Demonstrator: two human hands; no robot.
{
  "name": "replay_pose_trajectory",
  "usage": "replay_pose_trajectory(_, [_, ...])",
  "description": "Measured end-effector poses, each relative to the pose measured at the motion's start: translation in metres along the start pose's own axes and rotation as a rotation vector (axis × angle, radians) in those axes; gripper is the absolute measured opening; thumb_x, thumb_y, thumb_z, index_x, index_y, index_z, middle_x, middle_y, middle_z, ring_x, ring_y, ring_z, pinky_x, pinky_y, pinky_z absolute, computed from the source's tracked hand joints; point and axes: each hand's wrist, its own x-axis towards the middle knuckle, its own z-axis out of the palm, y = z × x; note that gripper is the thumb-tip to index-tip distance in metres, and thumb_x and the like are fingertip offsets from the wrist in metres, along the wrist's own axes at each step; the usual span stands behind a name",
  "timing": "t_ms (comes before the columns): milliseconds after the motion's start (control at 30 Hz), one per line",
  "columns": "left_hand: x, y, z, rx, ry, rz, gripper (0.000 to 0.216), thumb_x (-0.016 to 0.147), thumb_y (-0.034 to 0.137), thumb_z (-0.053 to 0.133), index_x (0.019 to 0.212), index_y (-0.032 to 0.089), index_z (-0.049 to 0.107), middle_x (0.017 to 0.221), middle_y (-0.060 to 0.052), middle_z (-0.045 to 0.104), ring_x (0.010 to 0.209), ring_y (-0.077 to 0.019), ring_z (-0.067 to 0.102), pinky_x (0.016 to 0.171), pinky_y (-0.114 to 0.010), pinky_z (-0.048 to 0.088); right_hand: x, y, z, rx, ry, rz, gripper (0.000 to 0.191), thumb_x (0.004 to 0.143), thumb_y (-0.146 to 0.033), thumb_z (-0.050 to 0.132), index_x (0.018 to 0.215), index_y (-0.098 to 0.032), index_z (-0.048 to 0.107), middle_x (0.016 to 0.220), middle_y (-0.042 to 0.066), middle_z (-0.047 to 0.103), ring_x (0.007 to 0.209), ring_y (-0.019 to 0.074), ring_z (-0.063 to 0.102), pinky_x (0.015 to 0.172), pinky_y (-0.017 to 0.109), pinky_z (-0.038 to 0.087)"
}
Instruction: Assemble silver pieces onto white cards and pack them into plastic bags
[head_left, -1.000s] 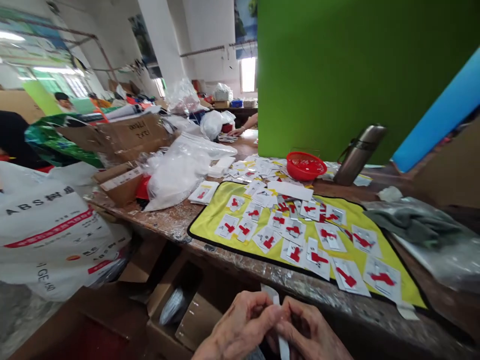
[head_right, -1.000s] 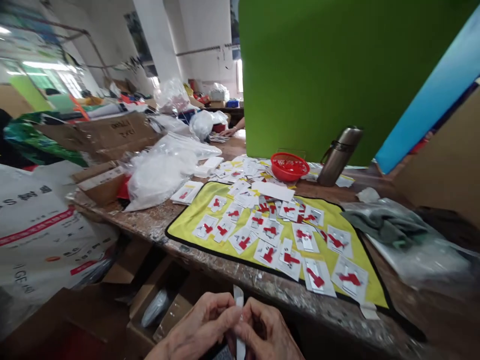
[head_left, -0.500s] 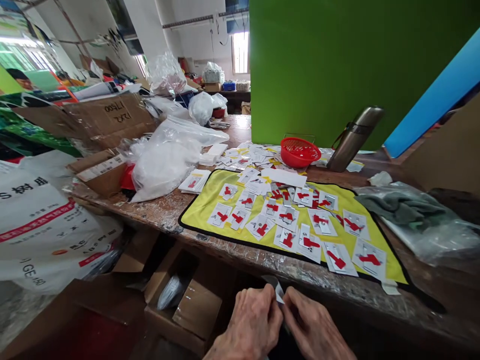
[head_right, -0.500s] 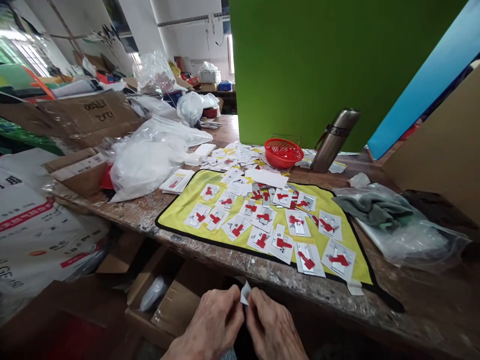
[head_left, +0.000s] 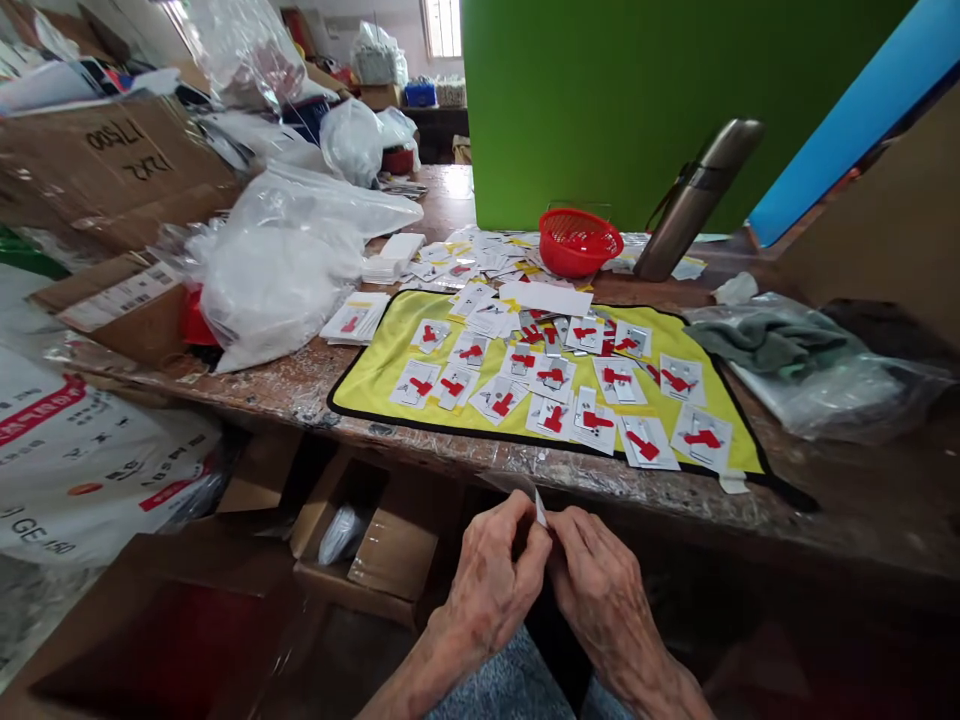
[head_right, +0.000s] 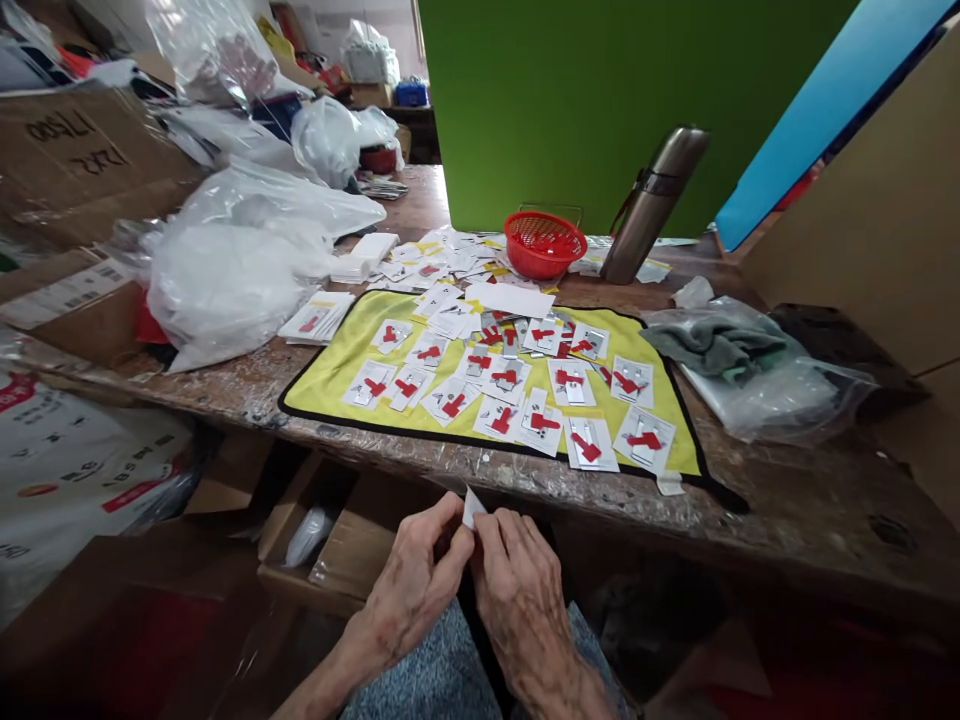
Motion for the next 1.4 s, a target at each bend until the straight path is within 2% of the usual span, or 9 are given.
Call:
replay_pose_trajectory(233, [-0.007,-0.009,0.006,0.408,-0.105,0.023,0.017,0.08,0.016,0.038,0.069,0.02,0.051,0.06,-0.002,0.058,0.057,-0.0177,0.056,0.057,-0.028,0.035,-0.011,0.006,0.008,0.078,-0.041,0.163,0.022,0.089,-0.014,0.037,0.07,-0.022,0.046,0.059,0.0,0.051,0.053,0.0144,0.052,0.052,0.025,0.039])
replay_pose_trajectory(500, [-0.015,-0.004,0.004,0.276,-0.181,0.05,0.018,0.081,0.016,0.044,0.068,0.019,0.057,0.058,0.0,0.055,0.057,-0.0139,0.053,0.059,-0.026,0.035,0.003,0.017,-0.017,0.559,-0.606,0.459,0.015,0.081,-0.016,0.045,0.088,-0.021,0.057,0.086,0.001,0.064,0.079,0.0158,0.058,0.076,0.029,0.046])
replay_pose_trajectory(733, [-0.004,-0.029,-0.019,-0.261,0.067,-0.175,0.047,0.069,0.041,0.069,0.108,0.018,0.059,0.1,-0.007,0.063,0.09,-0.0213,0.057,0.078,-0.035,0.045,0.001,0.028,-0.026,0.897,-0.615,0.779,0.033,0.082,-0.045,0.058,0.092,-0.015,0.066,0.088,0.006,0.068,0.087,0.0225,0.06,0.076,0.033,0.048])
replay_pose_trajectory(867, [-0.001,-0.034,-0.019,-0.894,-0.338,-0.449,0.049,0.065,0.044,0.073,0.099,0.01,0.062,0.083,-0.007,0.067,0.075,-0.0172,0.06,0.071,-0.029,0.046,0.006,0.019,-0.033,1.116,-0.636,0.834,0.036,0.075,-0.048,0.067,0.09,-0.015,0.067,0.082,0.003,0.066,0.078,0.0175,0.058,0.068,0.027,0.047])
replay_pose_trajectory(933, [-0.003,-0.032,-0.015,-0.98,-0.358,-0.488,0.044,0.064,0.047,0.074,0.084,0.009,0.064,0.069,-0.003,0.063,0.061,-0.012,0.056,0.06,-0.024,0.042,0.006,0.017,-0.033,1.148,-0.649,0.843,0.036,0.073,-0.049,0.069,0.085,-0.015,0.065,0.075,0.001,0.063,0.068,0.0135,0.055,0.06,0.023,0.044])
replay_pose_trajectory(1067, [-0.005,-0.031,-0.01,-0.862,-0.279,-0.405,0.044,0.07,0.053,0.068,0.064,0.011,0.058,0.051,0.004,0.047,0.047,-0.0055,0.04,0.048,-0.019,0.031,0.004,0.018,-0.028,1.161,-0.588,0.923,0.039,0.068,-0.051,0.072,0.071,-0.016,0.058,0.061,-0.004,0.054,0.055,0.009,0.047,0.051,0.02,0.037])
replay_pose_trajectory(1167, [-0.004,-0.032,-0.017,-0.724,-0.286,-0.289,0.041,0.076,0.049,0.063,0.089,0.011,0.062,0.072,-0.003,0.062,0.067,-0.0144,0.056,0.062,-0.026,0.045,0.002,0.019,-0.023,1.196,-0.588,0.944,0.038,0.071,-0.051,0.069,0.081,-0.016,0.06,0.07,-0.001,0.059,0.063,0.0124,0.053,0.057,0.023,0.042])
replay_pose_trajectory(1300, [-0.005,-0.024,-0.022,-0.082,-0.011,0.169,0.058,0.072,0.043,0.07,0.121,0.018,0.052,0.119,-0.012,0.058,0.115,-0.0291,0.05,0.097,-0.049,0.037,0.003,0.018,-0.016,0.898,-0.611,0.776,0.034,0.076,-0.049,0.065,0.069,-0.016,0.059,0.064,-0.002,0.054,0.06,0.0108,0.046,0.053,0.022,0.037])
replay_pose_trajectory(1400, [-0.008,-0.018,-0.016,0.228,-0.087,0.438,0.066,0.067,0.045,0.075,0.123,0.021,0.05,0.118,-0.011,0.059,0.115,-0.0291,0.051,0.105,-0.058,0.025,0.007,0.016,-0.014,0.965,-0.641,0.747,0.036,0.078,-0.051,0.061,0.07,-0.016,0.056,0.062,-0.003,0.049,0.057,0.0092,0.041,0.051,0.021,0.034])
